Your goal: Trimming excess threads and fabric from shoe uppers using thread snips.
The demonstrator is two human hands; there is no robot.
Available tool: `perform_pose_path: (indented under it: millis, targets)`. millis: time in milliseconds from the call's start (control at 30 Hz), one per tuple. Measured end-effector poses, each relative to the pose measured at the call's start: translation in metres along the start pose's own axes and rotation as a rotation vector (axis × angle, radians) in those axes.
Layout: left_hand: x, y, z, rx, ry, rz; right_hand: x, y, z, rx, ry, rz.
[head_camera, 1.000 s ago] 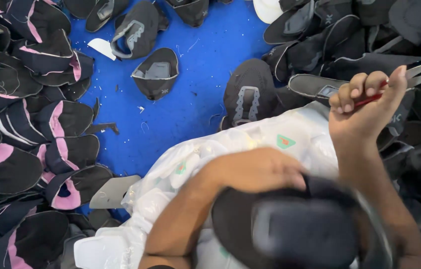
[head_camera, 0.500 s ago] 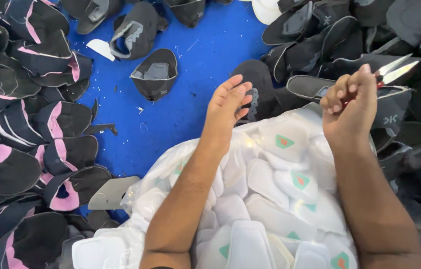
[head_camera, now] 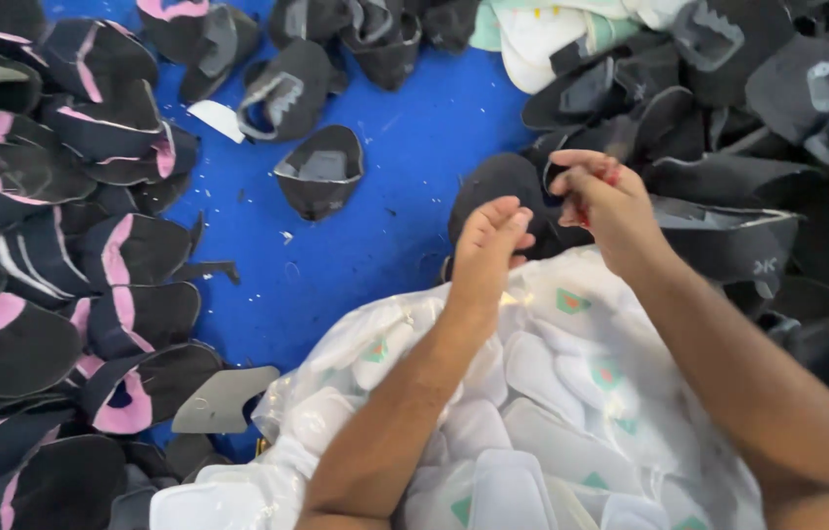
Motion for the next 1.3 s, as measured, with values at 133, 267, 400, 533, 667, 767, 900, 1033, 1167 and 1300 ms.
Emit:
perform_pose_path:
  millis: [133, 267, 400, 533, 667, 767, 900, 1033, 1167, 1300]
  targets:
    - [0.005, -0.003, 0.002, -0.032, 0.042, 0.021, -0.068, -0.028, -0.022, 0.443, 0.077, 0.143]
    - [0.006, -0.002, -0.006, 0.012, 0.018, 0.032, -0.122, 0.023, -0.122, 0.698, 0.011, -0.037]
    - [-0.004, 0.000, -0.005, 0.042, -0.011, 0.024, -0.129, 0.068, -0.214, 0.626, -0.354, -0.037]
    - [-0.004, -0.005, -0.007, 0.054, 0.058, 0.028, -0.116, 0.068, -0.199, 0.786, -0.444, 0.031]
    - [-0.003, 0.001, -0.007, 0.039, 0.073, 0.010, -0.110, 0.046, -0.196, 0.721, -0.466, 0.066]
    - [-0.001, 0.001, -0.010, 0.046, 0.072, 0.003, -0.111, 0.044, -0.191, 0.723, -0.413, 0.081]
    - [-0.004, 0.003, -0.012, 0.038, 0.052, 0.000, -0.108, 0.036, -0.188, 0.714, -0.403, 0.139]
    - [-0.005, 0.005, -0.012, 0.039, 0.044, -0.009, -0.106, 0.027, -0.185, 0.718, -0.368, 0.217]
    - [-0.001, 0.008, -0.023, 0.020, 0.020, -0.038, -0.107, 0.027, -0.128, 0.453, -0.199, -0.058]
    - [0.002, 0.011, -0.028, 0.015, 0.033, -0.041, -0.066, 0.032, -0.005, -0.283, 0.162, -0.356]
Point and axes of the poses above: each hand's wrist, its own x-axis away from the middle knuckle, its own y-axis out of the back of the hand, z = x × y, the point moved 9 cm from there along -x, towards the middle knuckle, and after that the axes turned 2 degrees about y, right-handed, at the moved point
